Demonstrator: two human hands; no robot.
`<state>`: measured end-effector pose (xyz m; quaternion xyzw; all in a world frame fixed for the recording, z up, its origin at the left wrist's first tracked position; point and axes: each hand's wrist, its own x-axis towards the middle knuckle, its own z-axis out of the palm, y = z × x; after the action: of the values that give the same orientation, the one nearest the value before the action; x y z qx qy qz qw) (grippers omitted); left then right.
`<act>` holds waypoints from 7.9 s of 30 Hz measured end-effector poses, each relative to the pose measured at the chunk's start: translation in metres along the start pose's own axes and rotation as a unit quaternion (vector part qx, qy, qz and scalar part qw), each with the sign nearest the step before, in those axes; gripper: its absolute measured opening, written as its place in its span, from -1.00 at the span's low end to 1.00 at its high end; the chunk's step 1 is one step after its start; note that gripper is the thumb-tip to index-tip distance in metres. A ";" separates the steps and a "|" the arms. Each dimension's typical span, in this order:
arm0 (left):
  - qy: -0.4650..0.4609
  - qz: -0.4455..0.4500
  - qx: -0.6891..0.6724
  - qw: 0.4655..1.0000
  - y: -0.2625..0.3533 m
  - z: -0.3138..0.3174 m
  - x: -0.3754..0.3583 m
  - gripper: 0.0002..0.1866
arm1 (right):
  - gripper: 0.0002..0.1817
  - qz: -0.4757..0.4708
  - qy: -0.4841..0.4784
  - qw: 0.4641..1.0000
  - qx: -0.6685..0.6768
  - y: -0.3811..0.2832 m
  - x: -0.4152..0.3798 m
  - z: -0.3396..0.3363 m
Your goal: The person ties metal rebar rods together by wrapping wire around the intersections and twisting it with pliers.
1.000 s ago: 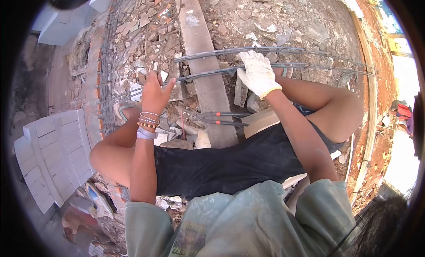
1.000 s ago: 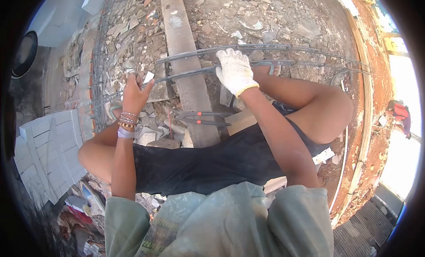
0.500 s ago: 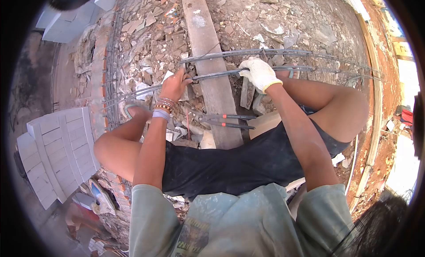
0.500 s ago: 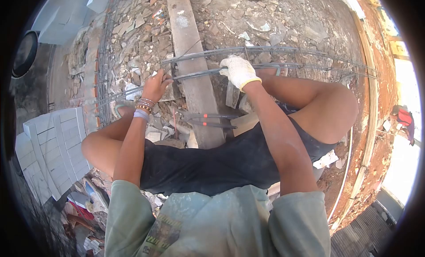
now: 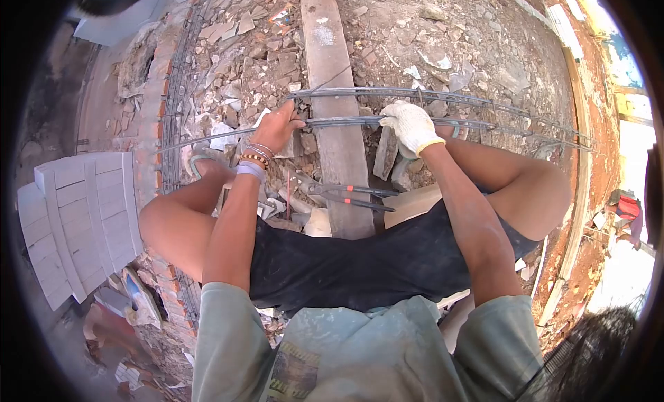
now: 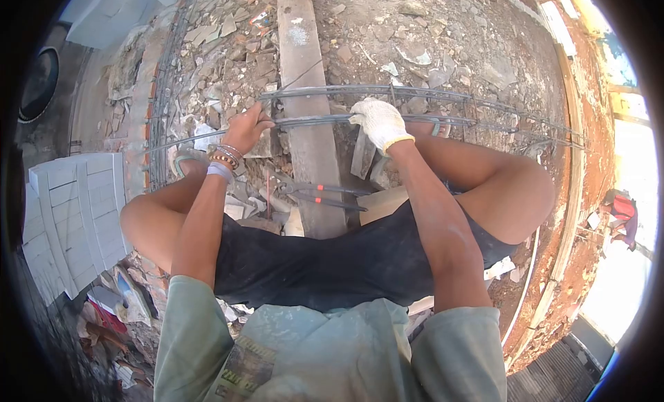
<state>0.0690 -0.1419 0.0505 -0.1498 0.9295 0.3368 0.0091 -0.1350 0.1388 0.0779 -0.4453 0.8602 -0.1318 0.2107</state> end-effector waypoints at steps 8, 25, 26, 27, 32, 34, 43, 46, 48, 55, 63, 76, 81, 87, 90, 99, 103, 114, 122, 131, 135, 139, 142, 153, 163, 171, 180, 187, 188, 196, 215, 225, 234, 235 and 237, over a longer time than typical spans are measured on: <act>0.045 0.045 0.038 0.997 0.005 -0.001 -0.009 -0.62 | -0.63 0.046 -0.014 0.999 -0.020 -0.015 -0.004 -0.006; -0.136 -0.067 -0.301 0.941 0.151 0.020 -0.074 -0.42 | -0.66 0.028 0.224 0.591 0.774 -0.122 -0.024 -0.088; -0.109 0.000 -0.289 0.951 0.152 0.022 -0.072 -0.42 | -0.66 0.039 0.234 0.591 0.771 -0.118 -0.026 -0.092; -0.081 0.066 -0.276 0.956 0.153 0.023 -0.069 -0.42 | -0.69 0.063 0.230 0.620 0.748 -0.124 -0.028 -0.099; 0.085 0.049 -0.379 0.920 0.152 -0.012 -0.047 -0.43 | -0.74 0.010 0.081 0.807 0.585 -0.128 -0.037 -0.109; 0.126 0.045 -0.483 0.865 0.153 -0.039 -0.038 -0.41 | -0.76 -0.065 0.078 0.893 0.439 -0.137 -0.038 -0.095; 0.217 -0.017 -0.516 0.829 0.163 -0.060 -0.052 -0.34 | -0.63 -0.110 0.078 0.948 0.288 -0.158 -0.049 -0.060; 0.208 -0.017 -0.536 0.818 0.164 -0.057 -0.046 -0.37 | -0.62 -0.148 0.105 0.952 0.248 -0.158 -0.054 -0.051; 0.204 -0.027 -0.521 0.829 0.157 -0.051 -0.045 -0.38 | -0.62 -0.179 0.120 0.950 0.225 -0.155 -0.055 -0.045; 0.199 -0.040 -0.541 0.816 0.161 -0.044 -0.036 -0.54 | -0.65 -0.114 0.134 0.952 0.250 -0.155 -0.055 -0.044; 0.080 -0.042 -0.498 0.862 0.151 -0.023 -0.033 -0.58 | -0.67 0.022 0.065 0.955 0.290 -0.147 -0.065 -0.029; 0.196 0.043 -0.008 0.980 0.073 0.031 0.000 -0.75 | -0.65 0.275 -0.063 0.867 0.411 -0.100 -0.039 0.056; 0.073 -0.010 0.074 0.995 0.065 0.044 0.010 -0.67 | -0.64 0.284 0.027 0.838 0.464 -0.085 -0.025 0.073; -0.046 -0.050 0.065 0.996 0.078 0.043 0.030 -0.53 | -0.62 0.266 0.077 0.883 0.379 -0.090 -0.019 0.081; -0.051 -0.048 0.023 0.997 0.075 0.059 0.038 -0.54 | -0.63 0.264 0.078 0.879 0.389 -0.091 -0.009 0.085; -0.004 -0.111 -0.096 0.989 0.073 0.067 0.047 -0.65 | -0.64 0.321 0.047 0.760 0.563 -0.100 0.007 0.086; 0.078 -0.068 -0.050 0.993 0.072 0.075 0.038 -0.65 | -0.64 0.329 0.037 0.757 0.563 -0.095 0.012 0.091; 0.076 0.061 -0.144 0.985 0.067 0.056 0.019 -0.70 | -0.71 0.352 0.003 0.744 0.568 -0.100 0.018 0.082; 0.027 -0.042 -0.189 0.981 0.072 0.046 0.021 -0.50 | -0.69 0.322 0.040 0.781 0.533 -0.099 0.017 0.084; -0.035 -0.042 -0.208 0.977 0.062 0.047 0.033 -0.54 | -0.73 0.329 0.026 0.649 0.686 -0.115 0.002 0.088; -0.054 -0.036 -0.246 0.967 0.060 0.049 0.039 -0.63 | -0.74 0.327 0.011 0.677 0.660 -0.112 0.005 0.078; -0.081 -0.017 -0.243 0.966 0.057 0.048 0.036 -0.69 | -0.73 0.319 -0.015 0.703 0.636 -0.104 0.008 0.084; -0.108 -0.025 -0.263 0.958 0.056 0.046 0.035 -0.65 | -0.72 0.308 -0.025 0.716 0.626 -0.102 0.008 0.082; -0.216 -0.065 -0.068 0.972 0.060 0.046 0.052 -0.33 | -0.57 0.277 0.023 0.817 0.506 -0.100 -0.003 0.096; -0.268 0.017 -0.151 0.951 0.046 0.033 0.068 -0.39 | -0.60 0.190 0.084 0.887 0.412 -0.078 -0.001 0.112; -0.215 0.028 -0.099 0.971 0.047 0.037 0.067 -0.38 | -0.58 0.276 -0.003 0.812 0.514 -0.096 -0.007 0.090; -0.188 0.057 -0.108 0.974 0.032 0.057 0.073 -0.58 | -0.56 0.260 -0.077 0.761 0.589 -0.102 -0.017 0.053; -0.237 -0.018 -0.157 0.958 0.032 0.010 0.078 -0.62 | -0.63 0.232 -0.114 0.722 0.642 -0.092 -0.015 0.054; -0.189 -0.018 -0.099 0.977 0.019 -0.005 0.076 -0.63 | -0.63 0.230 -0.119 0.708 0.657 -0.092 -0.015 0.056; -0.176 0.004 0.224 0.958 -0.018 -0.061 0.001 -0.53 | -0.59 0.247 -0.086 0.593 0.762 -0.107 -0.017 0.070; -0.232 0.010 0.159 0.960 -0.004 -0.037 0.020 -0.64 | -0.61 0.253 -0.064 0.628 0.733 -0.095 -0.008 0.073; -0.190 0.014 0.193 0.962 -0.004 -0.007 0.020 -0.70 | -0.70 0.260 -0.084 0.643 0.715 -0.096 -0.007 0.065; -0.190 0.029 0.226 0.955 0.014 -0.014 0.030 -0.77 | -0.57 0.266 -0.042 0.624 0.733 -0.101 -0.014 0.080; -0.172 0.022 0.248 0.953 0.028 -0.021 0.027 -0.78 | -0.57 0.275 -0.031 0.614 0.739 -0.101 -0.014 0.080; -0.138 0.008 0.293 0.946 0.057 -0.027 0.020 -0.81 | -0.59 0.283 -0.028 0.631 0.721 -0.101 -0.015 0.079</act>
<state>0.0357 -0.1234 0.1047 -0.0846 0.9781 0.0666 0.1782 -0.0174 0.0903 0.0539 0.1108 0.5682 -0.6315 0.5159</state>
